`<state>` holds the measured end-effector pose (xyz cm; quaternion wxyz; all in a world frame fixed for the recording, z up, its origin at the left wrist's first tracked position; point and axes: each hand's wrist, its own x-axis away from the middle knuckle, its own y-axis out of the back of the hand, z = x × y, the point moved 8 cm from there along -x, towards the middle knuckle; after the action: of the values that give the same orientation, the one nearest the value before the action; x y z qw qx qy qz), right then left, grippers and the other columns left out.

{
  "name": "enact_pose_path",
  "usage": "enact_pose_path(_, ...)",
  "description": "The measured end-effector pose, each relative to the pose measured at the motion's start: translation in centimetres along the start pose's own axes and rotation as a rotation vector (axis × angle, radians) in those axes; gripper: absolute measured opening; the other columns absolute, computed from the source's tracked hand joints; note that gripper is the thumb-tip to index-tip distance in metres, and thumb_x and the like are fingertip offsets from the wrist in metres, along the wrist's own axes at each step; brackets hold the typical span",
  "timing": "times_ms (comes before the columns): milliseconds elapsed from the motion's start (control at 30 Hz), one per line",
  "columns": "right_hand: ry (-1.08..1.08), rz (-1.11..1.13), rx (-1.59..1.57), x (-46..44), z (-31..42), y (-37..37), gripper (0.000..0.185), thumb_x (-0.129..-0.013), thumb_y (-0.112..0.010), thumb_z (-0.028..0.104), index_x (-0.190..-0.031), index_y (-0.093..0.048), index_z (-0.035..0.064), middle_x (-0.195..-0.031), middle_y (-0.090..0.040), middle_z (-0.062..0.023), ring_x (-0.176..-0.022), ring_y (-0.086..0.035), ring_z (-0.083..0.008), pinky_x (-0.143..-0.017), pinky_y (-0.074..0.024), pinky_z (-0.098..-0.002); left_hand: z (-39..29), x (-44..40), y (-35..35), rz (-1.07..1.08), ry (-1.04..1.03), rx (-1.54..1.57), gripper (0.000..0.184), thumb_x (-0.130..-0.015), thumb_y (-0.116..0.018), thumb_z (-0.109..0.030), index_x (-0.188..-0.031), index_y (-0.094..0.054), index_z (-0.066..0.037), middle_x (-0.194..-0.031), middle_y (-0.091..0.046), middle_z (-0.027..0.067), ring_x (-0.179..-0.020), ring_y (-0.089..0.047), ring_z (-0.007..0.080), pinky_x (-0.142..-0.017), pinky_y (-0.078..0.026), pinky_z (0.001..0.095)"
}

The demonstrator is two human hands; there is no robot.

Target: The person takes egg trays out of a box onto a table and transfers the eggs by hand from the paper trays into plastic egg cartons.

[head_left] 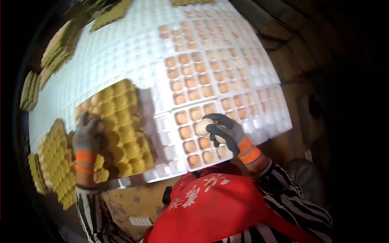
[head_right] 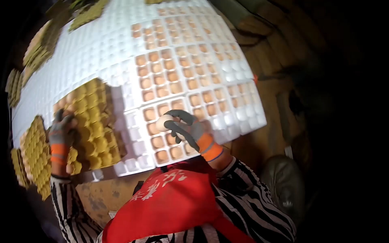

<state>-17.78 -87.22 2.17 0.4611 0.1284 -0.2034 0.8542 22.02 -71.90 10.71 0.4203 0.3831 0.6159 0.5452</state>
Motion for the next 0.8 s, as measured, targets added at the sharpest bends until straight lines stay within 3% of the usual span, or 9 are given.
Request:
enact_pose_path(133, -0.031, -0.107, -0.047, 3.9, -2.6, 12.1, 0.04, -0.089, -0.079, 0.013, -0.125, -0.064, 0.004, -0.095, -0.069, -0.0043, -0.067, -0.065, -0.0118, -0.054, -0.0518, -0.0256, 3.0, 2.6, 1.8, -0.268, 0.131, 0.55, 0.045, -0.086, -0.072, 0.007, -0.128, -0.061, -0.002, -0.137, -0.054, 0.0132, -0.124, -0.056, 0.0253, -0.104, -0.049, 0.036)
enact_pose_path(200, -0.055, -0.342, -0.042, 6.0, -4.2, 21.0, 0.037, -0.082, -0.084, 0.01, -0.116, -0.068, 0.0043, -0.099, -0.068, -0.0048, -0.075, -0.065, -0.0134, -0.062, -0.055, -0.0277, -7.4, 3.3, 3.6, -0.277, 0.073, 0.621, 0.049, -0.081, -0.074, 0.007, -0.129, -0.063, -0.003, -0.135, -0.06, 0.0124, -0.124, -0.058, 0.0261, -0.105, -0.047, 0.0371)
enact_pose_path(333, 0.381, -0.471, 0.792, 8.0, 1.5, 30.6, 0.035, -0.073, -0.089, 0.009, -0.102, -0.069, 0.0043, -0.1, -0.068, -0.009, -0.091, -0.065, -0.023, -0.084, -0.0547, -0.0345, -30.7, 3.1, -3.6, -0.043, -0.112, 0.875, 0.059, -0.069, -0.086, 0.0, -0.125, -0.067, -0.006, -0.133, -0.06, 0.0152, -0.123, -0.06, 0.0275, -0.099, -0.052, 0.0378)
enact_pose_path(400, 0.409, -0.475, 0.931, 7.6, 2.3, 32.4, 0.041, -0.071, -0.089, 0.016, -0.105, -0.069, 0.0057, -0.108, -0.066, -0.0105, -0.099, -0.064, -0.0288, -0.088, -0.0536, -0.0392, -40.5, 2.2, -7.0, 0.017, -0.145, 0.863, 0.055, -0.069, -0.088, -0.008, -0.121, -0.069, -0.009, -0.13, -0.059, 0.0163, -0.116, -0.063, 0.033, -0.093, -0.054, 0.0401)
enact_pose_path(567, 0.368, -0.454, 1.184, 4.8, 2.0, 31.2, 0.041, -0.076, -0.085, 0.024, -0.113, -0.071, 0.0129, -0.123, -0.062, -0.0131, -0.111, -0.063, -0.0333, -0.091, -0.054, -0.0414, -52.4, 1.0, -14.6, 0.079, -0.129, 0.575, 0.049, -0.079, -0.082, -0.023, -0.124, -0.065, -0.014, -0.133, -0.056, 0.0194, -0.111, -0.063, 0.039, -0.09, -0.054, 0.0459)
enact_pose_path(667, 0.552, -0.39, 0.886, 3.6, 0.4, 33.8, 0.044, -0.08, -0.081, 0.021, -0.122, -0.07, 0.016, -0.124, -0.062, -0.0139, -0.108, -0.064, -0.0331, -0.09, -0.054, -0.0412, -53.3, 2.3, -15.8, 0.171, -0.126, 0.415, 0.056, -0.081, -0.08, -0.024, -0.133, -0.062, -0.014, -0.134, -0.056, 0.0206, -0.115, -0.062, 0.0379, -0.091, -0.054, 0.0454)
enact_pose_path(700, 0.513, -0.349, 0.63, 2.9, -0.9, 35.4, 0.047, -0.086, -0.075, 0.015, -0.133, -0.066, 0.0152, -0.124, -0.064, -0.0112, -0.1, -0.067, -0.0272, -0.078, -0.0565, -0.0381, -53.1, 3.2, -16.1, 0.19, -0.139, 0.347, 0.058, -0.083, -0.08, -0.023, -0.137, -0.06, -0.013, -0.135, -0.057, 0.0201, -0.115, -0.062, 0.0361, -0.09, -0.054, 0.0443)
enact_pose_path(767, -0.01, -0.147, -0.033, 2.9, -2.2, 36.6, 0.046, -0.092, -0.07, 0.014, -0.138, -0.062, 0.0114, -0.123, -0.065, -0.0073, -0.091, -0.068, -0.0197, -0.064, -0.0551, -0.0324, -52.2, 3.9, -15.6, 0.114, -0.113, 0.47, 0.06, -0.086, -0.076, -0.02, -0.142, -0.056, -0.011, -0.136, -0.057, 0.0184, -0.112, -0.062, 0.0317, -0.089, -0.054, 0.0406)
enact_pose_path(800, 0.067, -0.108, -0.031, 3.5, -0.3, 36.9, 0.042, -0.098, -0.058, 0.012, -0.139, -0.058, 0.0031, -0.121, -0.063, -0.0073, -0.089, -0.066, -0.018, -0.064, -0.0546, -0.0319, -51.3, 3.7, -14.8, 0.006, -0.071, 0.658, 0.06, -0.089, -0.073, -0.017, -0.144, -0.053, -0.01, -0.136, -0.058, 0.0171, -0.108, -0.063, 0.0292, -0.089, -0.054, 0.0381)
